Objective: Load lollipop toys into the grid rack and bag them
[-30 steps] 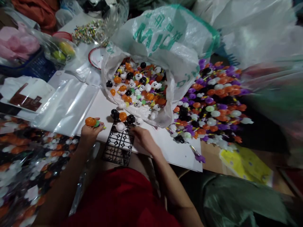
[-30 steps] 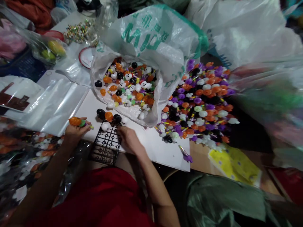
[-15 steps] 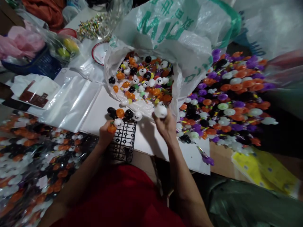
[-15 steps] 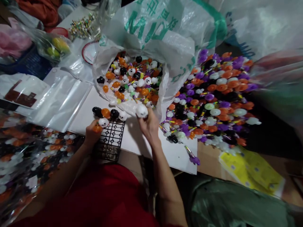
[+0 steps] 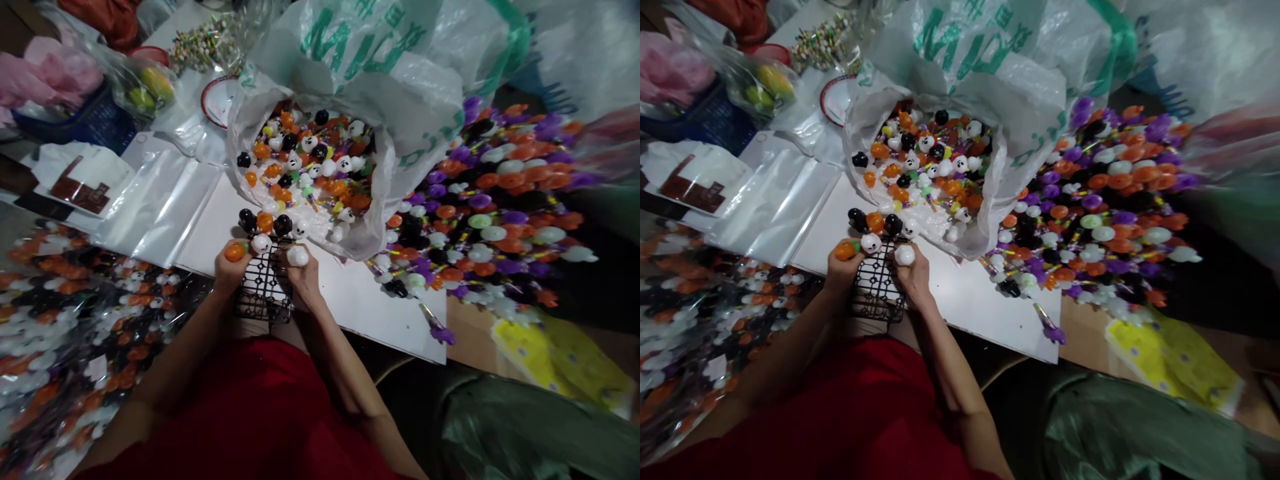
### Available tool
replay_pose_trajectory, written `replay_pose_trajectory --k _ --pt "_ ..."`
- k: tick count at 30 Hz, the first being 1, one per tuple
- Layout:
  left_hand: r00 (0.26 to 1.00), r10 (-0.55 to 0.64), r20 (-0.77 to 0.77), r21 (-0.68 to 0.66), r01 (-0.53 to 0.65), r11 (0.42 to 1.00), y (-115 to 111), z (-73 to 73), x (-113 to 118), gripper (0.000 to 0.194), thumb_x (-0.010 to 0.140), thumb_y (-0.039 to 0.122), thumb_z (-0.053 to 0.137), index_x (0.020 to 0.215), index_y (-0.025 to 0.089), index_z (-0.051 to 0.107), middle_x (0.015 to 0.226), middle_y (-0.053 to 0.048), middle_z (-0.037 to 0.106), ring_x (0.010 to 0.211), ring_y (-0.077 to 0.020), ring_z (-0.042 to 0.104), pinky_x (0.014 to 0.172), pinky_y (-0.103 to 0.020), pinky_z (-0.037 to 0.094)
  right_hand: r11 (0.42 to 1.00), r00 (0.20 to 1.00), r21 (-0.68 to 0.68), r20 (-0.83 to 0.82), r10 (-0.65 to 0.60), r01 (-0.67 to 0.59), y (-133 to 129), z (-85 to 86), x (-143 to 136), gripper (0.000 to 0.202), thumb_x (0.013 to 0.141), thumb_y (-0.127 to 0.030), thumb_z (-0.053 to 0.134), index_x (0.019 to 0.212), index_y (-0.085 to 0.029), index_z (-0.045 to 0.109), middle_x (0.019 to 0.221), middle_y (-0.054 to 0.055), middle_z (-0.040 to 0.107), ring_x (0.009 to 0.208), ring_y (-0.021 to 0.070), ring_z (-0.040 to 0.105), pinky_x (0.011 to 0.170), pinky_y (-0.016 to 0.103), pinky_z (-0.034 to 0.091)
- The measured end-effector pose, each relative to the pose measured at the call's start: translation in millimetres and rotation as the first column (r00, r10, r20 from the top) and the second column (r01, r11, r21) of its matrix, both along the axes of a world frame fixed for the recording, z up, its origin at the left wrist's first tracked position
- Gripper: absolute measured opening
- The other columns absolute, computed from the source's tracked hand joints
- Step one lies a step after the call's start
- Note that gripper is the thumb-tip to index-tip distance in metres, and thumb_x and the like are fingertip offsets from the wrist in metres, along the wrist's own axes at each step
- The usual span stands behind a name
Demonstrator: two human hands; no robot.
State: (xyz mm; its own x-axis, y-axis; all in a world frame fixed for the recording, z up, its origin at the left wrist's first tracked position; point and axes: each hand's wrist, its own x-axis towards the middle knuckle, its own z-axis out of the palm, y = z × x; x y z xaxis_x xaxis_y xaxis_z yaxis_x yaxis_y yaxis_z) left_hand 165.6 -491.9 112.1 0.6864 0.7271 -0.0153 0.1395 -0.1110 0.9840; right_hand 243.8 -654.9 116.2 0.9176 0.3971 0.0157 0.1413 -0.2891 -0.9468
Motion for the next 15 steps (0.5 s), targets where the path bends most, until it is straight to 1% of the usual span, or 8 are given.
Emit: replay_pose_trajectory --k 2,4,7,9,10,12,14,15 --pt "0.999 -0.031 -0.044 0.035 0.033 0.999 -1 -1.6 -3 0.027 0.068 0.031 0.074 0.091 0.018 0.066 0.088 -0.003 0.071 0.086 -0.0179 0.068 0.083 -0.027 0.054 0.991 0.993 -0.128 0.102 0.060 -0.047 2 -6.5 -2 0.021 0.082 -0.038 0.053 0.092 -0.021 0.060 0.085 0.006 0.069 0.077 0.0221 0.063 0.073 0.033 0.051" --pt "0.999 -0.015 -0.046 0.002 0.015 1.000 0 -2.2 -4 0.029 0.070 0.034 0.073 0.093 0.018 0.065 0.092 -0.004 0.072 0.089 -0.0187 0.069 0.085 -0.028 0.054 0.975 0.977 -0.210 0.178 0.114 -0.076 1 -12.3 -4 0.020 0.082 -0.033 0.048 0.094 -0.020 0.059 0.087 0.007 0.069 0.078 0.0232 0.063 0.073 0.034 0.050" --pt "1.000 0.017 -0.014 -0.114 -0.019 0.993 1 -1.3 -2 0.034 0.067 0.036 0.076 0.093 0.018 0.063 0.094 -0.007 0.074 0.090 -0.0202 0.071 0.086 -0.031 0.056 0.970 0.962 -0.232 0.239 0.131 -0.074 -1 -15.5 0 0.022 0.085 -0.033 0.045 0.097 -0.020 0.059 0.092 0.010 0.069 0.082 0.0246 0.062 0.074 0.034 0.050" --pt "0.999 0.054 -0.001 -0.176 -0.054 0.983 2 -0.1 -1 0.037 0.066 0.037 0.077 0.094 0.017 0.062 0.094 -0.008 0.074 0.089 -0.0208 0.071 0.086 -0.033 0.057 0.974 0.966 -0.206 0.218 0.136 -0.091 -2 -15.0 5 0.024 0.085 -0.036 0.047 0.096 -0.019 0.059 0.092 0.010 0.068 0.084 0.0247 0.062 0.075 0.034 0.050" --pt "0.997 0.071 0.003 -0.187 -0.070 0.980 2 0.6 0 0.037 0.067 0.037 0.076 0.095 0.017 0.061 0.095 -0.008 0.074 0.089 -0.0210 0.071 0.085 -0.033 0.057 0.978 0.974 -0.181 0.178 0.139 -0.106 -3 -14.6 8 0.025 0.085 -0.039 0.048 0.094 -0.019 0.060 0.089 0.010 0.068 0.082 0.0240 0.061 0.074 0.034 0.050" --pt "0.999 0.053 -0.001 -0.138 -0.053 0.989 3 2.3 -2 0.035 0.070 0.037 0.074 0.097 0.018 0.061 0.097 -0.008 0.074 0.090 -0.0209 0.071 0.086 -0.033 0.057 0.986 0.989 -0.117 0.075 0.129 -0.120 -4 -14.0 13 0.027 0.083 -0.043 0.052 0.091 -0.018 0.061 0.083 0.007 0.067 0.076 0.0220 0.060 0.069 0.032 0.049" --pt "0.999 -0.019 -0.033 0.023 0.019 1.000 3 4.3 -6 0.028 0.074 0.035 0.071 0.096 0.020 0.062 0.097 -0.006 0.074 0.093 -0.0202 0.070 0.088 -0.032 0.055 0.993 0.995 -0.073 0.013 0.097 -0.096 -7 -14.0 15 0.029 0.081 -0.045 0.055 0.090 -0.018 0.061 0.081 0.005 0.066 0.073 0.0206 0.059 0.067 0.031 0.048" --pt "0.997 -0.051 -0.062 0.124 0.059 0.991 3 5.1 -8 0.024 0.076 0.033 0.069 0.095 0.021 0.062 0.097 -0.005 0.074 0.093 -0.0199 0.070 0.088 -0.031 0.054 0.995 0.997 -0.067 0.009 0.079 -0.078 -8 -14.0 15 0.029 0.081 -0.045 0.056 0.090 -0.018 0.060 0.081 0.005 0.066 0.073 0.0205 0.059 0.067 0.032 0.048"
